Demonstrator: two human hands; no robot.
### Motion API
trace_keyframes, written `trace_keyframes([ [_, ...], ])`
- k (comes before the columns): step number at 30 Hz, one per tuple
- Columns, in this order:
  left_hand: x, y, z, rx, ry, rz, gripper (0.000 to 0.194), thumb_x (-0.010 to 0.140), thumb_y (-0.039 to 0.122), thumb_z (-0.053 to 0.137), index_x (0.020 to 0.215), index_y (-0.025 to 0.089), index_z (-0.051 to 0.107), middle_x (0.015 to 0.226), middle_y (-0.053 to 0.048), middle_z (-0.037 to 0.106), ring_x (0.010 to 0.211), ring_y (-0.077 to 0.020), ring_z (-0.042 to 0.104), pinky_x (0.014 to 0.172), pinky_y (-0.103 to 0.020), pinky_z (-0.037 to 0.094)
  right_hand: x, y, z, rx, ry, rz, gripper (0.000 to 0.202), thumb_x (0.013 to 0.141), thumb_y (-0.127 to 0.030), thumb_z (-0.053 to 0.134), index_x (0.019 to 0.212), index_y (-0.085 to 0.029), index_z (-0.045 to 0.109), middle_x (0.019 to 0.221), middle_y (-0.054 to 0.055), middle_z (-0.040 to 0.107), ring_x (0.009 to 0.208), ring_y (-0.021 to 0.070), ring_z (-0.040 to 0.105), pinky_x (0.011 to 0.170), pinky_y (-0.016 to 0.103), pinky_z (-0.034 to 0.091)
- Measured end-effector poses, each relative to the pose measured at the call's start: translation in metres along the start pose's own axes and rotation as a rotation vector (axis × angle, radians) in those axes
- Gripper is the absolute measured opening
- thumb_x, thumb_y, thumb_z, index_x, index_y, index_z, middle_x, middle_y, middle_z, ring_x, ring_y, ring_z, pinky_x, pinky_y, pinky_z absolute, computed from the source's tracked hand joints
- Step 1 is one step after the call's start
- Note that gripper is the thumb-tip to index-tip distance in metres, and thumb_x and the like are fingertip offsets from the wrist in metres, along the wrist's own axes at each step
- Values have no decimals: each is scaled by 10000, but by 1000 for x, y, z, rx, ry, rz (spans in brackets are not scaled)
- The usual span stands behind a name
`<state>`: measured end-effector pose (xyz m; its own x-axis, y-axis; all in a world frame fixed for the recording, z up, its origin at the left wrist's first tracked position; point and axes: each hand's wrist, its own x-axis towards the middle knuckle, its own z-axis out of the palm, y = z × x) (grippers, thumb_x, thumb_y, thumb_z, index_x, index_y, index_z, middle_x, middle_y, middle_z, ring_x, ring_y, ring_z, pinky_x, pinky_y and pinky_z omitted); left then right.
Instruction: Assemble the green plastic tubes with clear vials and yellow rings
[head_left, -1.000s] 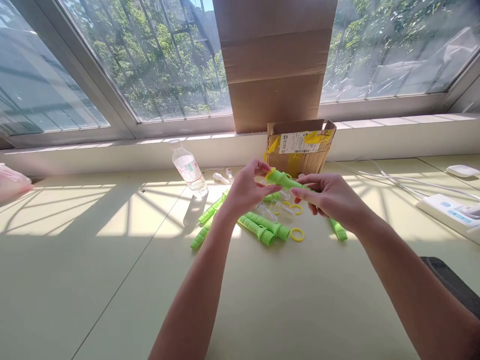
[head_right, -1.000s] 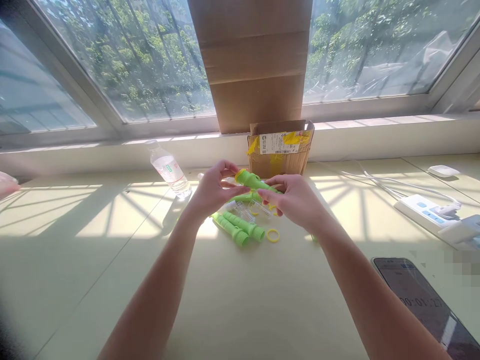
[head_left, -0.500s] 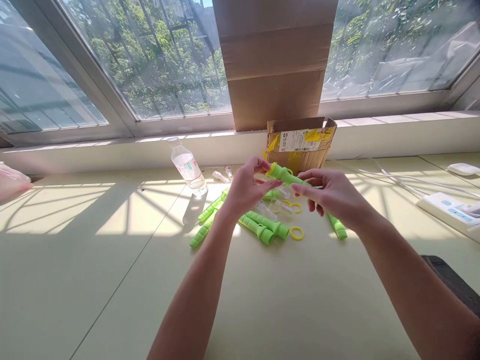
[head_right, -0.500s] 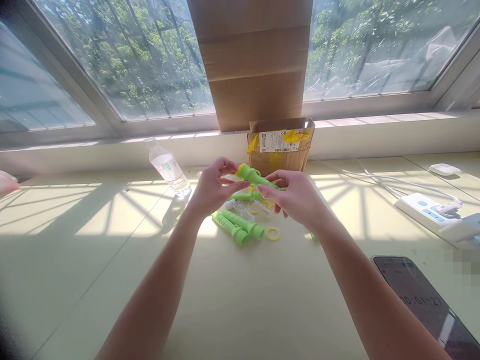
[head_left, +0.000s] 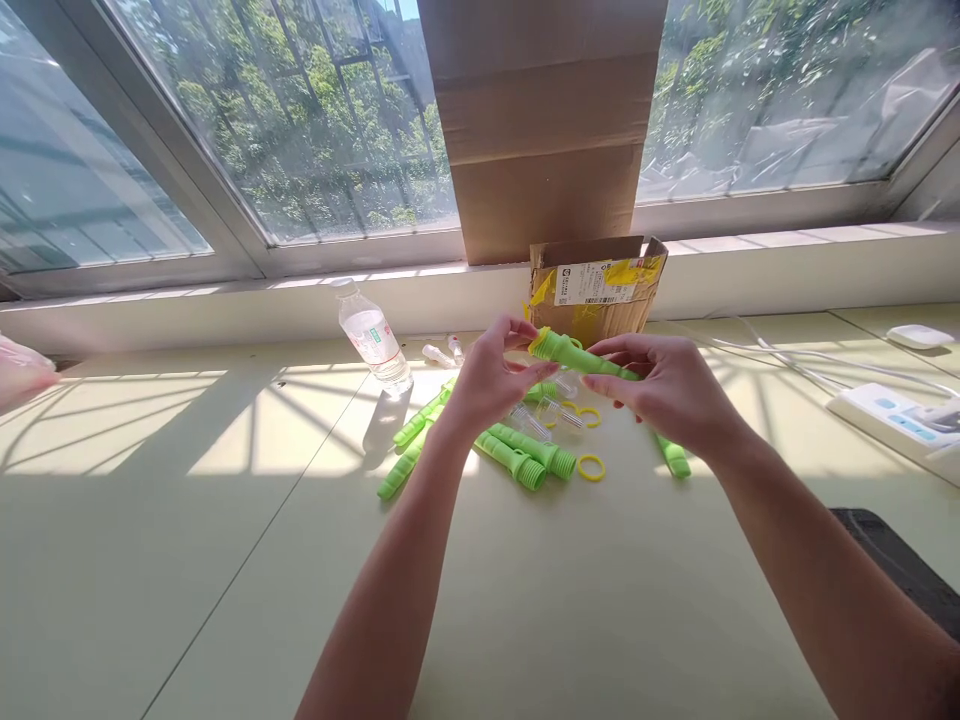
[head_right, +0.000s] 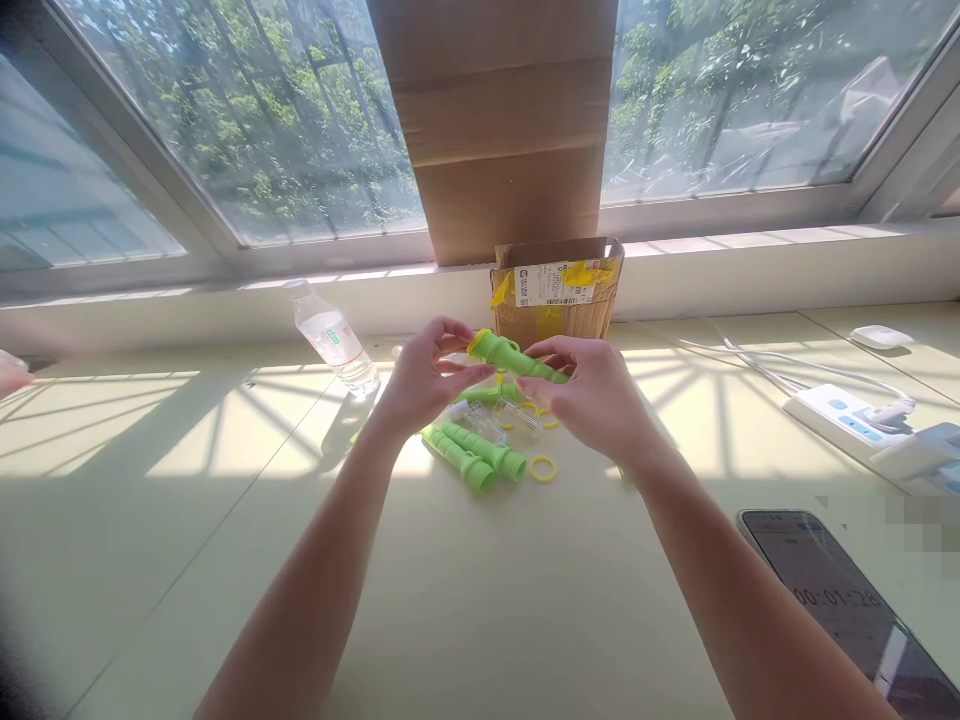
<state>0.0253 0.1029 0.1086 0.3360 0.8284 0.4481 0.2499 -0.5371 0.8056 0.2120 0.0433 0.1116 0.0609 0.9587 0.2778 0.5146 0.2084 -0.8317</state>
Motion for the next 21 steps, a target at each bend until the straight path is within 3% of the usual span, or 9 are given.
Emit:
trace_keyframes([
  [13, 0, 0, 0, -23, 9, -23, 323, 681, 340, 723, 856, 171, 511, 921, -45, 608, 890, -175, 616, 673, -266, 529, 2, -5, -2, 281, -65, 196, 404, 579, -442, 784, 889, -206, 678, 617, 16, 615, 489, 126, 514, 343, 233, 379],
  [21, -2, 3, -3, -49, -49, -3, 350, 667, 296, 734, 892, 181, 491, 986, -57, 629, 898, -179, 622, 711, -305, 545, 4, -8, -6, 414, -183, 361, 435, 600, -421, 777, 951, -196, 654, 693, 60, 645, 441, 111, 485, 320, 239, 328],
])
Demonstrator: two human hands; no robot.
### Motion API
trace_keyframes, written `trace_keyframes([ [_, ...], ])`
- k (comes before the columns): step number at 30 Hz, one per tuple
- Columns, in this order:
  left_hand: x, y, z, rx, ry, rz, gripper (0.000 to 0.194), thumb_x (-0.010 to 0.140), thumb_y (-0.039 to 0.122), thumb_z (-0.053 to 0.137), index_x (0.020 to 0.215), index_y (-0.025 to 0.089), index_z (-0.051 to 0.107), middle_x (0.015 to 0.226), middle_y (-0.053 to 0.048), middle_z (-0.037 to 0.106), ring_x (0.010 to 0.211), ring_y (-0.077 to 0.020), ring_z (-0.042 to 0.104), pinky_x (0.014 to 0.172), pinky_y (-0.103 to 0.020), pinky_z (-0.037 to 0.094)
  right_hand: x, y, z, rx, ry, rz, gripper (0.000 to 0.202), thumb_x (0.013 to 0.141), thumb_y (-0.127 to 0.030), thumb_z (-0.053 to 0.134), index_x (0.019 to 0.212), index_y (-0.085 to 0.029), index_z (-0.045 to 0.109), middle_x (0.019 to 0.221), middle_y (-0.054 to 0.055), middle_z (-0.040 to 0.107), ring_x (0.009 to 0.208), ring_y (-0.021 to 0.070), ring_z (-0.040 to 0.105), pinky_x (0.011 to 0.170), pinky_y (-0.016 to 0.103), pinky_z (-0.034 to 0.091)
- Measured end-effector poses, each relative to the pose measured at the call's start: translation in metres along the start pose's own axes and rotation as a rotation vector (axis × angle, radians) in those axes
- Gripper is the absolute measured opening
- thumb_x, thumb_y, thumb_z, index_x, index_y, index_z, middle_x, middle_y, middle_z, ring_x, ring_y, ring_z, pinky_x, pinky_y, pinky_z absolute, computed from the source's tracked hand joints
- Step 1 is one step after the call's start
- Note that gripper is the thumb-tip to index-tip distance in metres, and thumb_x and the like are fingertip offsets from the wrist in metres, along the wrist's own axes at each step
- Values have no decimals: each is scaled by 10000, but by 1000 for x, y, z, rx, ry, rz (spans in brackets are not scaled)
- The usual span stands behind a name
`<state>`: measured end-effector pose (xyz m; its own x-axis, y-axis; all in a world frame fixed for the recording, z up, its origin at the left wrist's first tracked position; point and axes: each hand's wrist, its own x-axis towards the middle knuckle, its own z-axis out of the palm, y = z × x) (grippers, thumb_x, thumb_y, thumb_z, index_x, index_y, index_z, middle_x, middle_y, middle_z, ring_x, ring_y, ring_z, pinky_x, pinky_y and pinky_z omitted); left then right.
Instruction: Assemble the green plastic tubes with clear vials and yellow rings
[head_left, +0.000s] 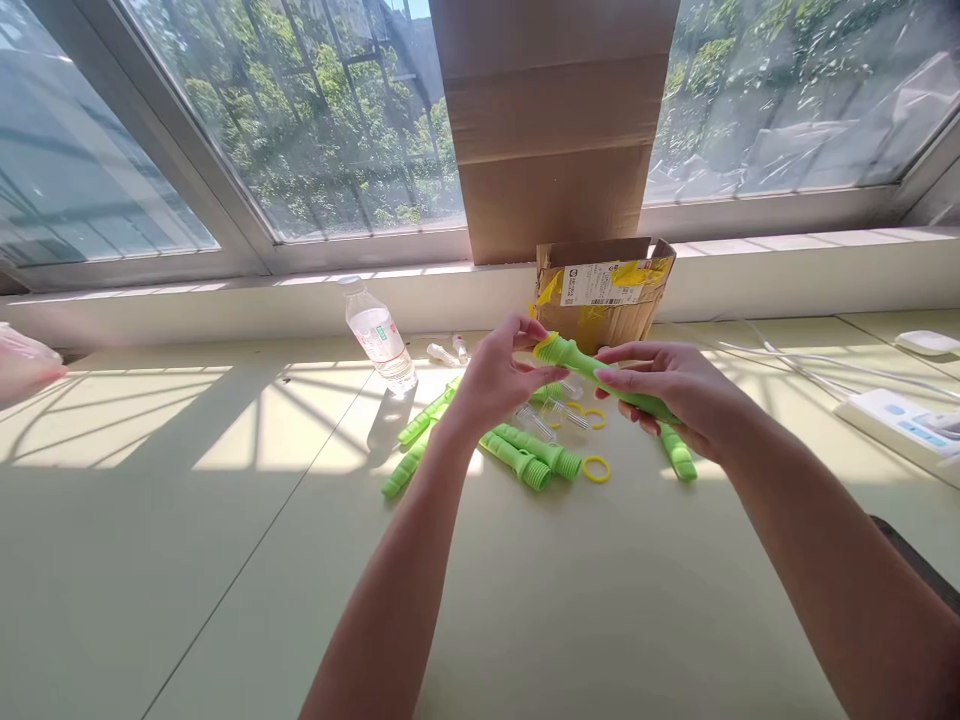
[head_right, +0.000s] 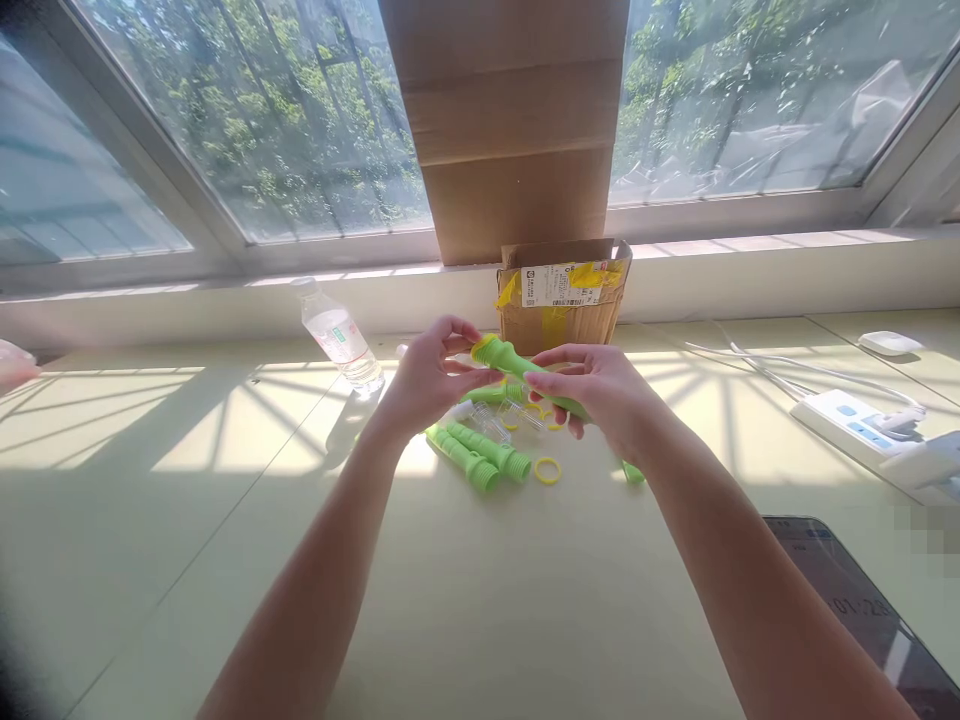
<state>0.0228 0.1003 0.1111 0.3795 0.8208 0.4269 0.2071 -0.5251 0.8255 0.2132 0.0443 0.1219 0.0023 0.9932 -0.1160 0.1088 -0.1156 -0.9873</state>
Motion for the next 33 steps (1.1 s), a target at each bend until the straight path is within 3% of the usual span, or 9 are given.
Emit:
trace_keyframes([
  [3, 0, -3, 1, 20, 11, -6, 315, 683, 256, 720, 883, 185, 487, 951, -42, 632, 865, -167, 629, 684, -284, 538, -1, 3, 3, -107, 21, -48, 505, 607, -393, 768, 1054, -211, 618, 756, 46, 642, 457, 110, 501, 338, 242, 367],
  [6, 1, -3, 1, 43, 24, -2, 307, 694, 225, 709, 888, 189, 474, 944, -31, 636, 791, -142, 636, 656, -262, 525, -2, 5, 6, -302, 130, -201, 561, 578, -343, 777, 1101, -254, 596, 941, 43, 638, 529, 118, 552, 392, 250, 424],
  [12, 1, 1, 4, 89, 62, 59, 304, 708, 241, 697, 893, 191, 461, 935, -27, 616, 824, -145, 628, 640, -246, 522, -4, 6, 6, -512, 288, -444, 243, 685, -306, 681, 921, -248, 687, 849, 20, 680, 697, 170, 603, 562, 274, 463],
  [16, 0, 1, 8, 125, 104, 58, 301, 708, 278, 697, 885, 192, 468, 930, -24, 590, 906, -168, 613, 650, -251, 528, -5, 5, 5, -549, 355, -464, 241, 689, -293, 677, 923, -246, 713, 861, 23, 702, 752, 204, 619, 636, 311, 467],
  [33, -1, 4, 8, 175, 115, 28, 289, 720, 354, 692, 835, 191, 482, 881, -13, 596, 888, -167, 622, 649, -256, 529, -3, 7, 4, -564, 285, -445, 234, 779, -404, 599, 928, -264, 713, 856, 28, 704, 739, 200, 609, 568, 284, 422],
])
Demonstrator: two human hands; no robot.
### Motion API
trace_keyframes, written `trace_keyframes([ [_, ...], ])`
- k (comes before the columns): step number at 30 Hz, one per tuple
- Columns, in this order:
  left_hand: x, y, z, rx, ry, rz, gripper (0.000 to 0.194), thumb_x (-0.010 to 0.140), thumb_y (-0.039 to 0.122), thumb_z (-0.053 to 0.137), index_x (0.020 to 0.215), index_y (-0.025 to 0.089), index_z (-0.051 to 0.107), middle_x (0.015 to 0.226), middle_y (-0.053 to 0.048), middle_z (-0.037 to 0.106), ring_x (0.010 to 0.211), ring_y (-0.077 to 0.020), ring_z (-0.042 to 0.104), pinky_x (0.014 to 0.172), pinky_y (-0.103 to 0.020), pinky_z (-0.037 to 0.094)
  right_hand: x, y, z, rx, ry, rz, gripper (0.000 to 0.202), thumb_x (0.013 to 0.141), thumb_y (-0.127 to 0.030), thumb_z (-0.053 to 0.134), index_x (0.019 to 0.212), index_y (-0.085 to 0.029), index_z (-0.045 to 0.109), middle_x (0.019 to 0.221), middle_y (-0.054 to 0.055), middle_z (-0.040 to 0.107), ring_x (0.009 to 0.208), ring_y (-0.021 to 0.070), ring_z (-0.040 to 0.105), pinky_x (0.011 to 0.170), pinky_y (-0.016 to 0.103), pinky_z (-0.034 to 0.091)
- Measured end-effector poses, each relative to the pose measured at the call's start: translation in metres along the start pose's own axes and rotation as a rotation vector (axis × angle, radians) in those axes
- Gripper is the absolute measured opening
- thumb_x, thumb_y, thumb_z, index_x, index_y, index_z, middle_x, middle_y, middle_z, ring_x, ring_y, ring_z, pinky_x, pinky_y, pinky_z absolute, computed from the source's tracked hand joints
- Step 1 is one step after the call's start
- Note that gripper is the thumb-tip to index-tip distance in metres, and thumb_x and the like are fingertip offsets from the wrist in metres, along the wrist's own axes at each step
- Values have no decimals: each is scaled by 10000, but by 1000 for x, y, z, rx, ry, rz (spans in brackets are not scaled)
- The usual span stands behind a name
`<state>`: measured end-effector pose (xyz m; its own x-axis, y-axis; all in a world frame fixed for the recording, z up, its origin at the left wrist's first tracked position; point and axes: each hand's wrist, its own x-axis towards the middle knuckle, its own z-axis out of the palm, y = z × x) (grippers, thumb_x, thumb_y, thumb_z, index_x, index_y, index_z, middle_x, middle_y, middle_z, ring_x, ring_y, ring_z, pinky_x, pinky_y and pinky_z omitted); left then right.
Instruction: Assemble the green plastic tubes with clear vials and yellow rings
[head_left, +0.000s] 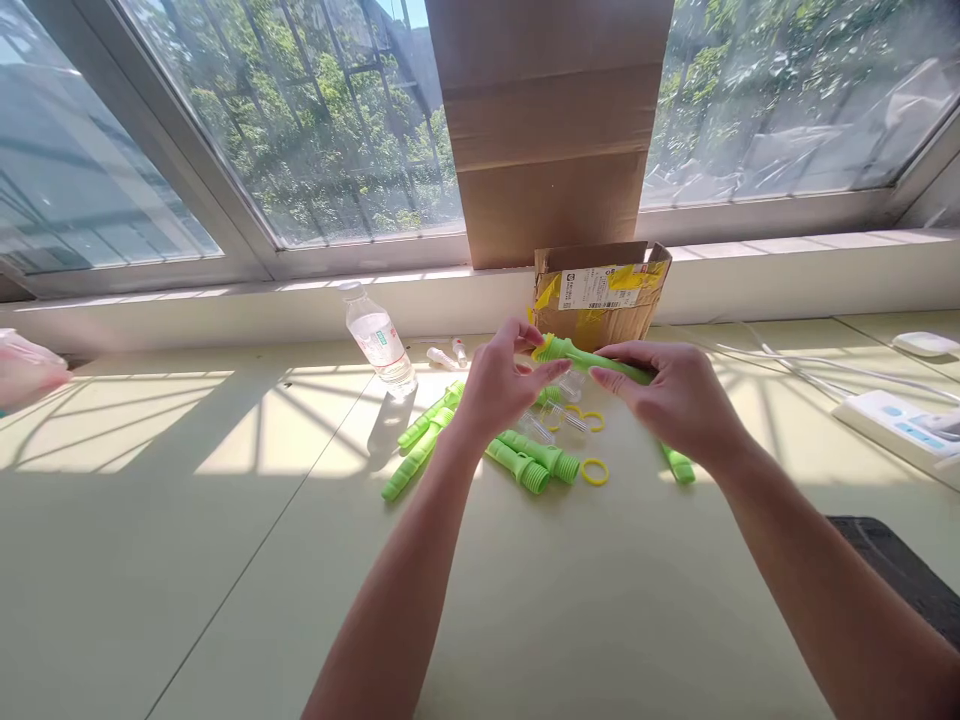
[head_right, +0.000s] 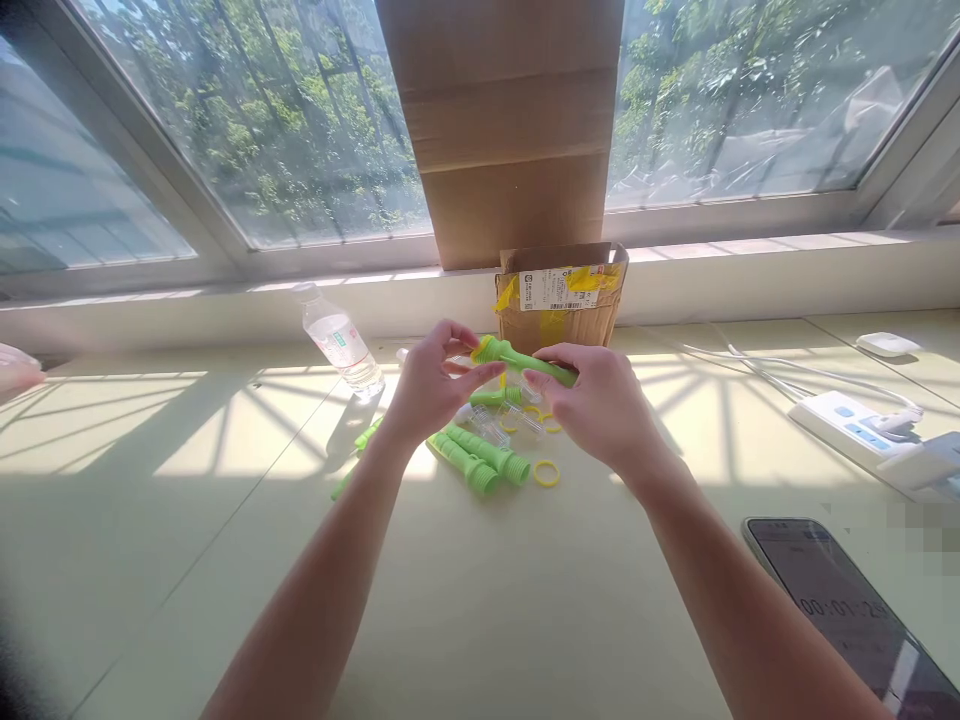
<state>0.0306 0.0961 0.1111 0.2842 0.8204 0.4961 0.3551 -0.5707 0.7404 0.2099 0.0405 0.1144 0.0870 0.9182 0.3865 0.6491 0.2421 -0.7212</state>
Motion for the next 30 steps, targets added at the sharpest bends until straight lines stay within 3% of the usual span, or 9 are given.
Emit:
trace_keyframes([
  [9, 1, -2, -2, -20, -51, -7, 377, 650, 359, 748, 875, 193, 494, 932, -32, 620, 863, -169, 615, 653, -278, 527, 2, 2, -2, 84, -56, 63, 241, 768, -448, 601, 888, -268, 708, 793, 26, 697, 593, 161, 560, 512, 280, 414],
  [30, 0, -4, -5, -3, -59, 12, 378, 644, 392, 751, 861, 193, 514, 901, -25, 625, 863, -174, 619, 659, -284, 534, 1, 1, -1, 185, -178, 139, 341, 813, -487, 529, 962, -226, 691, 640, 34, 659, 484, 139, 542, 454, 257, 417],
])
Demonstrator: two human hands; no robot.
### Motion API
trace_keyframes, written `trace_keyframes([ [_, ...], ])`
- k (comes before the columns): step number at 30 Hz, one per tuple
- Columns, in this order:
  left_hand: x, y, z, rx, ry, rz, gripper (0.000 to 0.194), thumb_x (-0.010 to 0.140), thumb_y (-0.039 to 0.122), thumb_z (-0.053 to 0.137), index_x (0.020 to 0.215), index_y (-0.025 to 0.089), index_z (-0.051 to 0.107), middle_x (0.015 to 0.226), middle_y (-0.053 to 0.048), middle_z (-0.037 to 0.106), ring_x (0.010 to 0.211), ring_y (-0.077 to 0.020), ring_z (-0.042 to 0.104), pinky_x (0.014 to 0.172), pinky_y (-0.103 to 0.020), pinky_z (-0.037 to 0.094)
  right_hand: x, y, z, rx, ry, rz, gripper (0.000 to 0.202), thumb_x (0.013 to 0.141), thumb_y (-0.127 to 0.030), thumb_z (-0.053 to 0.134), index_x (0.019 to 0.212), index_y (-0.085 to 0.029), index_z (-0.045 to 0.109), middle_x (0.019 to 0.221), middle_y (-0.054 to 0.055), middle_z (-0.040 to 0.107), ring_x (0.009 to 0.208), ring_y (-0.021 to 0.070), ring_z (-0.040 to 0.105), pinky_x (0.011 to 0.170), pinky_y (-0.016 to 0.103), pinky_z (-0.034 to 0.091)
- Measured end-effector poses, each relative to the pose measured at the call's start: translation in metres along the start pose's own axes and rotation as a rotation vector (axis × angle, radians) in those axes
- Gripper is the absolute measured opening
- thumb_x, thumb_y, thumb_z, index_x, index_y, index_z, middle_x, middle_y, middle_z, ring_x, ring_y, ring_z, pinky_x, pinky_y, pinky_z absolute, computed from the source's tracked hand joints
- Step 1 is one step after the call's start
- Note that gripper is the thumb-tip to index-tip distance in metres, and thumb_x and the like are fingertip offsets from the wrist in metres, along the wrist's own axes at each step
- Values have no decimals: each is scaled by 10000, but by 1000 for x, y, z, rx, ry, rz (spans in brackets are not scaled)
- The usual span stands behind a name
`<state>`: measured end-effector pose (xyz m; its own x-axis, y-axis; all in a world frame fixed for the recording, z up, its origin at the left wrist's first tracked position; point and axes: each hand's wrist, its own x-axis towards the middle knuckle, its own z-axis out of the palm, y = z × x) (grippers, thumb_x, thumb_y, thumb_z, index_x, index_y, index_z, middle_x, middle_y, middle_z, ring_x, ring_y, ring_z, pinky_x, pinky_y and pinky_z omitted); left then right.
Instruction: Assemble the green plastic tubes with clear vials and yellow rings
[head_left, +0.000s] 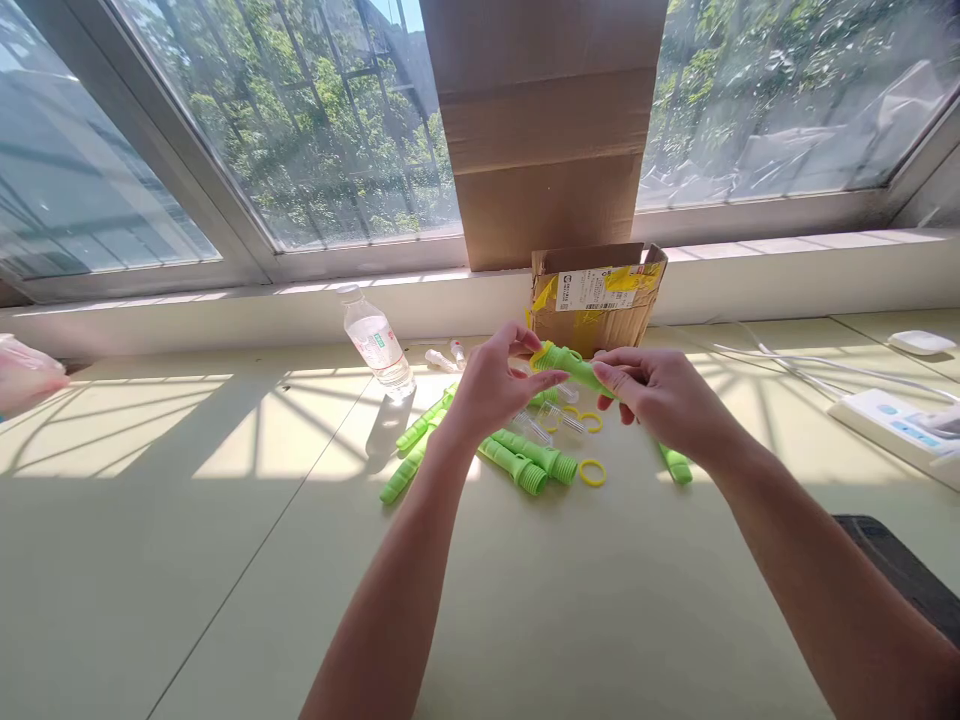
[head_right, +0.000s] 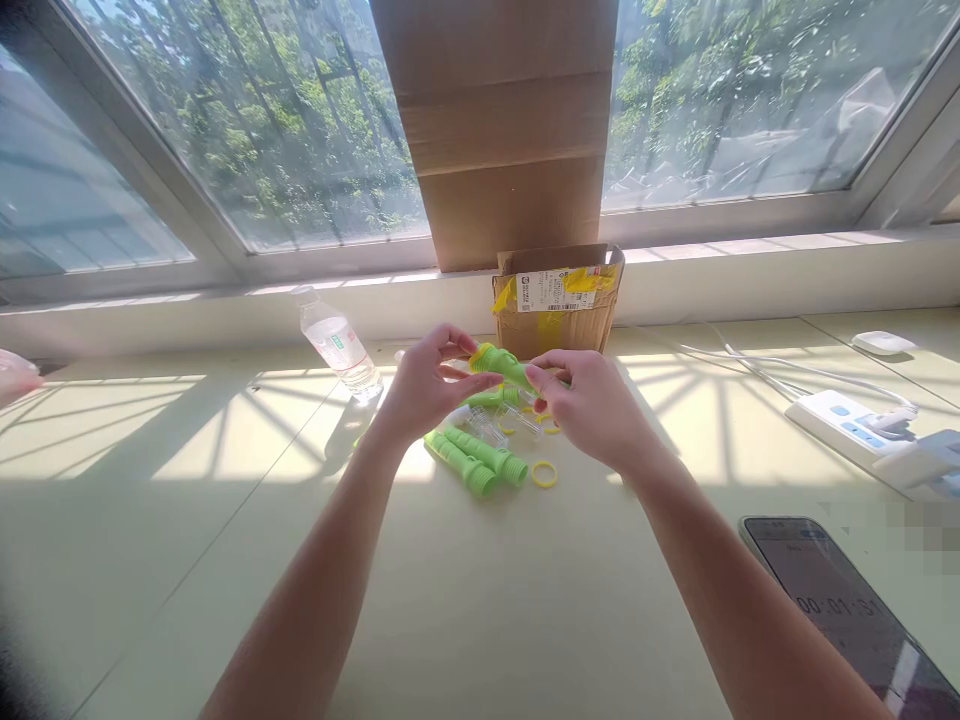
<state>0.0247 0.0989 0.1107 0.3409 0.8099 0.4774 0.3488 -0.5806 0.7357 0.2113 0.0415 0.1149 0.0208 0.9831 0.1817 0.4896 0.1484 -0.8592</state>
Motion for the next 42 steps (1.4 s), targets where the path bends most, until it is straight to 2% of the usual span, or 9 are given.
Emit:
trace_keyframes([
  [5, -1, -1, 1, 21, -46, -3, 341, 670, 342, 734, 880, 201, 506, 925, -29, 634, 897, -188, 615, 665, -291, 522, -1, 0, 0, 33, -60, 61, 346, 816, -509, 518, 928, -224, 677, 636, 30, 652, 427, 116, 499, 397, 239, 372],
  [11, -1, -1, 0, 31, -36, 2, 311, 687, 354, 718, 851, 196, 506, 880, -17, 627, 879, -181, 616, 656, -282, 511, -1, -2, 1, -45, -87, 24, 372, 847, -511, 457, 891, -201, 657, 657, 29, 639, 411, 102, 490, 405, 236, 363],
  [17, -1, 0, 1, 21, -32, -10, 323, 688, 406, 712, 824, 190, 514, 873, -24, 628, 831, -167, 610, 653, -281, 517, 0, -1, -2, -69, -115, 16, 415, 866, -532, 405, 734, -192, 603, 589, 21, 615, 440, 111, 511, 429, 234, 359],
  [21, 0, 3, 1, 7, -32, -8, 322, 696, 409, 706, 834, 190, 515, 878, -24, 632, 836, -162, 614, 660, -274, 518, 0, 0, -2, -103, -83, 23, 383, 785, -568, 527, 892, -209, 611, 564, -7, 601, 452, 114, 505, 414, 222, 352],
  [24, -1, 6, 1, 27, -22, -4, 315, 706, 406, 699, 847, 193, 515, 890, -20, 636, 842, -160, 618, 670, -272, 516, 0, 2, -2, -100, -71, 31, 443, 708, -574, 618, 975, -224, 572, 607, -15, 622, 457, 113, 492, 406, 221, 355],
  [29, -1, 8, 2, 90, 10, 12, 313, 715, 421, 687, 849, 200, 512, 879, -9, 636, 822, -160, 624, 673, -280, 510, 1, 4, -2, -159, 5, -15, 315, 744, -511, 599, 896, -234, 598, 683, 1, 645, 500, 120, 515, 437, 236, 357],
  [34, -1, 8, 4, 124, 14, 23, 305, 720, 423, 683, 829, 201, 505, 852, -1, 638, 815, -159, 631, 668, -273, 507, -1, 0, -1, -294, 96, -70, 248, 761, -472, 587, 836, -244, 650, 626, -10, 619, 511, 126, 502, 476, 255, 342],
  [42, -1, 6, 6, 150, 47, 33, 319, 706, 410, 703, 856, 196, 521, 859, -5, 637, 813, -157, 633, 657, -271, 515, 0, 2, 2, -313, 127, -76, 251, 781, -464, 566, 860, -248, 666, 667, 0, 645, 521, 125, 488, 497, 263, 341],
])
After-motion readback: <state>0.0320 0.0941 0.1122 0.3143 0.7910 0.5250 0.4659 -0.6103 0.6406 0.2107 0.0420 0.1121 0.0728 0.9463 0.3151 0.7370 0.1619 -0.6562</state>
